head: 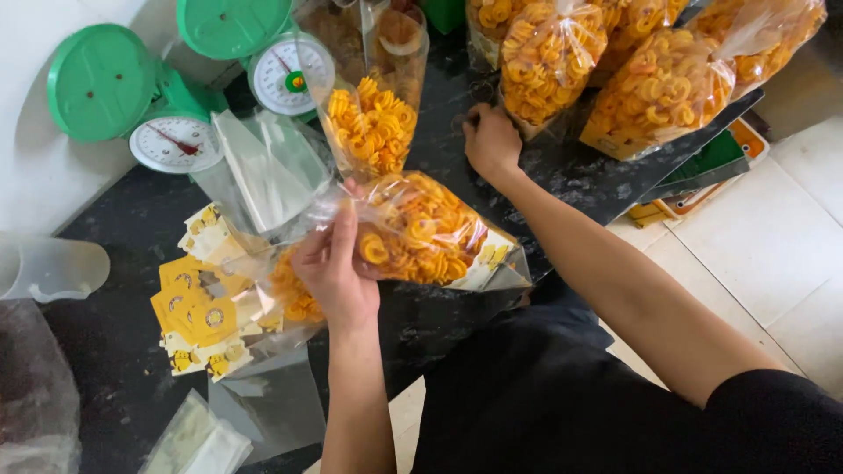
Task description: Packaging fried snacks into plastic bags, weighing them, and sealing them with rubber bands.
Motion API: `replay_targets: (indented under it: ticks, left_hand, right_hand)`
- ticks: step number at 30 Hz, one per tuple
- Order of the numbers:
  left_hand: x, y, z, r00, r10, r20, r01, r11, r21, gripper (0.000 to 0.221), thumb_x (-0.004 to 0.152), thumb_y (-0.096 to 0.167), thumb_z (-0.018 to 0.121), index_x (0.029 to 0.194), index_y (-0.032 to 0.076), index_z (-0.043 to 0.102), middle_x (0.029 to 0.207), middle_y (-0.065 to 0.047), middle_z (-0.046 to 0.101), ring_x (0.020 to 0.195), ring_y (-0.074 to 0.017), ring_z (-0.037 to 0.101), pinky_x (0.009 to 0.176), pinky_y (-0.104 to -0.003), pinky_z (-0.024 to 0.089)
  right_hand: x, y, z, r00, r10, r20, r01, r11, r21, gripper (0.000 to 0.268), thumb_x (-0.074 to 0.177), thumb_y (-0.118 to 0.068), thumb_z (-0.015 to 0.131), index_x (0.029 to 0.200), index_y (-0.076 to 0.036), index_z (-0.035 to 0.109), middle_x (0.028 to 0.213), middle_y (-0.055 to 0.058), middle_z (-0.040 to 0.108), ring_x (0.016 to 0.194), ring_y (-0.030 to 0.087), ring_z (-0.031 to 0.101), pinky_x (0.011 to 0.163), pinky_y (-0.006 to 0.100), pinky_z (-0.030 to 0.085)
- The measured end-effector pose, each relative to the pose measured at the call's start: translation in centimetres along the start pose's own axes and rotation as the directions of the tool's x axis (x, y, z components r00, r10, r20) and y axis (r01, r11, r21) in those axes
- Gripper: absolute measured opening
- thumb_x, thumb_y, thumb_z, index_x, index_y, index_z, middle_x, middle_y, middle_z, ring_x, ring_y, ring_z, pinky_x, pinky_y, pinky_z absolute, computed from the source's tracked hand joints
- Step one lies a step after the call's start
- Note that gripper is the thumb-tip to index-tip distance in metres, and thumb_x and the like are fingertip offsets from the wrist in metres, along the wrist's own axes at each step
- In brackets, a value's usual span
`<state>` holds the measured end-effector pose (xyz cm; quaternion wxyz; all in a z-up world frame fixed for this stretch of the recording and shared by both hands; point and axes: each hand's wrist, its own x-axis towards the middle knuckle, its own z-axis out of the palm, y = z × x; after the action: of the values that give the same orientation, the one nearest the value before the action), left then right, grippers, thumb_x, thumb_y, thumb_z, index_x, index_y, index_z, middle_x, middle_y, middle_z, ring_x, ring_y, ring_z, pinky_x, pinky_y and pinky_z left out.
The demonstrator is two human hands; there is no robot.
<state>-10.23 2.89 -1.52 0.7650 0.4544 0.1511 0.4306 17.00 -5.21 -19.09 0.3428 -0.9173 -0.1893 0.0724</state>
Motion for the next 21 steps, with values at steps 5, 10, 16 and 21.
replay_targets:
  ticks: [5,10,16,21]
  left_hand:
    - [-0.1,-0.6,-0.9,0.998,-0.020,0.065,0.015,0.998,0.069,0.019,0.097,-0.004,0.071,0.115,-0.007,0.074,0.118,-0.017,0.076,0.111,-0.0197,0.071,0.103,-0.033,0.054]
    - [-0.2,-2.3,-2.7,0.990,-0.088,0.107,0.059,0.967,0.249,0.020,0.095,-0.009,0.074,0.115,-0.007,0.076,0.107,-0.020,0.076,0.094,-0.0225,0.070,0.086,-0.033,0.053]
    - [0.9,-0.7,1.4,0.895,-0.142,0.423,0.077,0.983,0.167,0.017,0.095,-0.004,0.072,0.111,-0.003,0.074,0.145,-0.015,0.060,0.133,-0.0207,0.064,0.107,-0.033,0.057]
    - [1.2,-1.8,2.6,0.771,-0.244,0.588,0.090,0.956,0.279,0.011,0.095,-0.001,0.075,0.106,0.000,0.079,0.140,-0.014,0.065,0.116,-0.0177,0.068,0.095,-0.029,0.059]
  right_hand:
    - [-0.6,-0.2,-0.4,0.998,-0.066,-0.020,0.065,0.995,-0.082,0.020,0.103,-0.028,0.066,0.104,-0.008,0.069,0.109,0.015,0.062,0.088,0.037,0.065,0.074,0.054,0.053]
    - [-2.8,-0.9,-3.2,0.985,-0.172,0.031,0.165,0.973,0.162,0.019,0.105,-0.022,0.064,0.104,-0.003,0.064,0.104,0.016,0.060,0.077,0.031,0.067,0.069,0.048,0.053]
    - [-9.5,-10.4,-16.6,0.882,-0.444,0.159,0.298,0.785,0.543,0.038,0.099,-0.012,0.074,0.133,-0.005,0.060,0.093,0.004,0.076,0.083,0.008,0.069,0.072,0.027,0.058]
    - [-12.5,-13.5,-23.2,0.690,-0.671,0.271,0.488,0.708,0.511,0.054,0.094,-0.008,0.073,0.144,-0.005,0.051,0.093,0.004,0.077,0.081,0.009,0.072,0.069,0.027,0.058]
